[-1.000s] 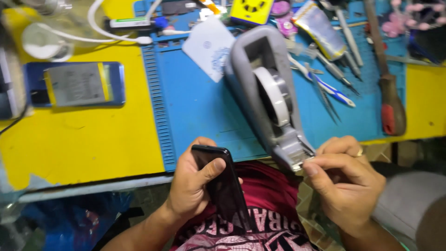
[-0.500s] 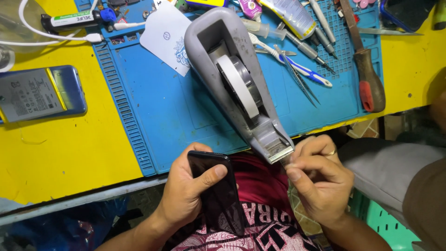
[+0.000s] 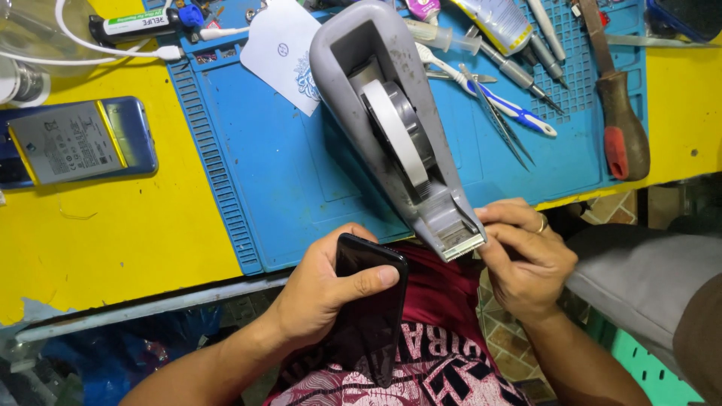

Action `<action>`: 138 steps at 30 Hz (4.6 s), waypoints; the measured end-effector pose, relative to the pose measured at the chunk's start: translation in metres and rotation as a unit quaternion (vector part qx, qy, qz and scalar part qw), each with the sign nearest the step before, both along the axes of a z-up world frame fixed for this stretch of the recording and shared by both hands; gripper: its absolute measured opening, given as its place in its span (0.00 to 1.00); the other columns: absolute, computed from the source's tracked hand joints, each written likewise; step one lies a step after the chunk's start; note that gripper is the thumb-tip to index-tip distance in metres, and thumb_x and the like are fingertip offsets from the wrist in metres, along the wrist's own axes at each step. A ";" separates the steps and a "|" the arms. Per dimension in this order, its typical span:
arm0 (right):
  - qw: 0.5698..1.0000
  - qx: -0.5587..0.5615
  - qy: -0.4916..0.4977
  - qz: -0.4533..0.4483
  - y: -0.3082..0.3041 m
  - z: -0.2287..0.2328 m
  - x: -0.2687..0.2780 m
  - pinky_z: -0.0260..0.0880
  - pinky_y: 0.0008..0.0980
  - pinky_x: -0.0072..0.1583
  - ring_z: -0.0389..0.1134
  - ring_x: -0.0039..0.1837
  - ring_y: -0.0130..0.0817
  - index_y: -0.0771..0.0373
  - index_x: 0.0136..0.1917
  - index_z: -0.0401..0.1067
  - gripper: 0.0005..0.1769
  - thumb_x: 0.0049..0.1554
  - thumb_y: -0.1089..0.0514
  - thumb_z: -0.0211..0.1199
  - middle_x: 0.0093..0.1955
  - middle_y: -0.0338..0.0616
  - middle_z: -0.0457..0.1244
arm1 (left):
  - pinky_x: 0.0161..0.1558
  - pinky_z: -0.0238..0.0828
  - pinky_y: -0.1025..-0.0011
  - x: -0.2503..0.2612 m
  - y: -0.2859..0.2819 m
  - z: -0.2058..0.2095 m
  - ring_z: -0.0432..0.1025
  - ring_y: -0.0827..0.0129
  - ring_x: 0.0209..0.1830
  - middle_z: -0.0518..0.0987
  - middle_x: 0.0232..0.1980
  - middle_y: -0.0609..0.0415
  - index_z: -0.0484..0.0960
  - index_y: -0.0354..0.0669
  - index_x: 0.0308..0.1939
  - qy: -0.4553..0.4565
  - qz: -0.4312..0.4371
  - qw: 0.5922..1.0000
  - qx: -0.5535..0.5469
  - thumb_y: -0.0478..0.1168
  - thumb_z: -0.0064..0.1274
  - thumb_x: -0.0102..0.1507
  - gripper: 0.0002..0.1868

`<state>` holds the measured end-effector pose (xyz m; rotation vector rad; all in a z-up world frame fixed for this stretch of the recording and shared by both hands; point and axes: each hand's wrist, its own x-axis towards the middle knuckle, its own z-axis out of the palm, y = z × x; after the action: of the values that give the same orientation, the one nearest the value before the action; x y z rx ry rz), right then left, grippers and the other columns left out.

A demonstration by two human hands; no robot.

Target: The person applies adhesive from a tube to the internal edges of a disassembled phone, then aligns and presses the back cover onto the phone body, and finally secures the edges with pieces of tape from a dispenser.

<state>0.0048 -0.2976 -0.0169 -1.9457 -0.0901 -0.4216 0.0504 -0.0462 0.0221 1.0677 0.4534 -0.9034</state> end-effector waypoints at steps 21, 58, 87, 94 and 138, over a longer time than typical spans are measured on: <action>0.919 0.137 0.304 0.211 0.021 0.054 0.008 0.71 0.26 0.49 0.71 0.43 0.28 0.59 0.35 0.75 0.05 0.53 0.61 0.69 0.40 0.38 0.71 | 0.31 0.71 0.75 0.017 -0.005 0.020 0.71 0.75 0.28 0.80 0.29 0.56 0.78 0.43 0.37 0.008 -0.166 0.979 0.119 0.42 0.73 0.48 0.21; 0.901 0.210 0.344 0.158 0.010 0.046 -0.003 0.74 0.25 0.45 0.72 0.41 0.27 0.65 0.39 0.78 0.06 0.52 0.60 0.71 0.39 0.42 0.72 | 0.39 0.75 0.74 0.012 -0.010 0.006 0.74 0.74 0.36 0.82 0.36 0.54 0.77 0.40 0.41 -0.046 -0.103 0.993 0.017 0.38 0.70 0.51 0.20; 0.995 0.032 0.024 0.092 -0.018 0.046 0.033 0.65 0.29 0.51 0.62 0.44 0.36 0.68 0.47 0.63 0.19 0.51 0.57 0.69 0.39 0.47 0.60 | 0.35 0.78 0.58 0.008 0.013 -0.009 0.74 0.56 0.33 0.77 0.40 0.44 0.67 0.38 0.54 0.121 0.130 0.922 -0.343 0.33 0.55 0.60 0.20; 0.966 -0.058 0.061 0.245 -0.025 0.039 0.066 0.64 0.31 0.59 0.63 0.54 0.37 0.64 0.53 0.76 0.23 0.49 0.47 0.68 0.49 0.48 0.61 | 0.38 0.77 0.62 0.027 0.028 -0.010 0.76 0.57 0.33 0.80 0.38 0.43 0.74 0.31 0.49 0.064 0.177 0.916 -0.355 0.33 0.54 0.61 0.14; 0.997 0.043 0.025 -0.059 0.024 0.007 -0.011 0.65 0.34 0.59 0.67 0.62 0.45 0.63 0.42 0.72 0.11 0.59 0.53 0.63 0.54 0.63 0.64 | 0.54 0.76 0.63 0.001 0.009 -0.006 0.75 0.60 0.52 0.76 0.55 0.46 0.60 0.39 0.69 -0.092 0.166 0.965 -0.180 0.31 0.67 0.53 0.44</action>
<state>-0.0062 -0.2741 -0.0096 -1.8800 0.0738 -0.4471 0.0519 -0.0377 0.0158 0.7070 0.2873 -0.5553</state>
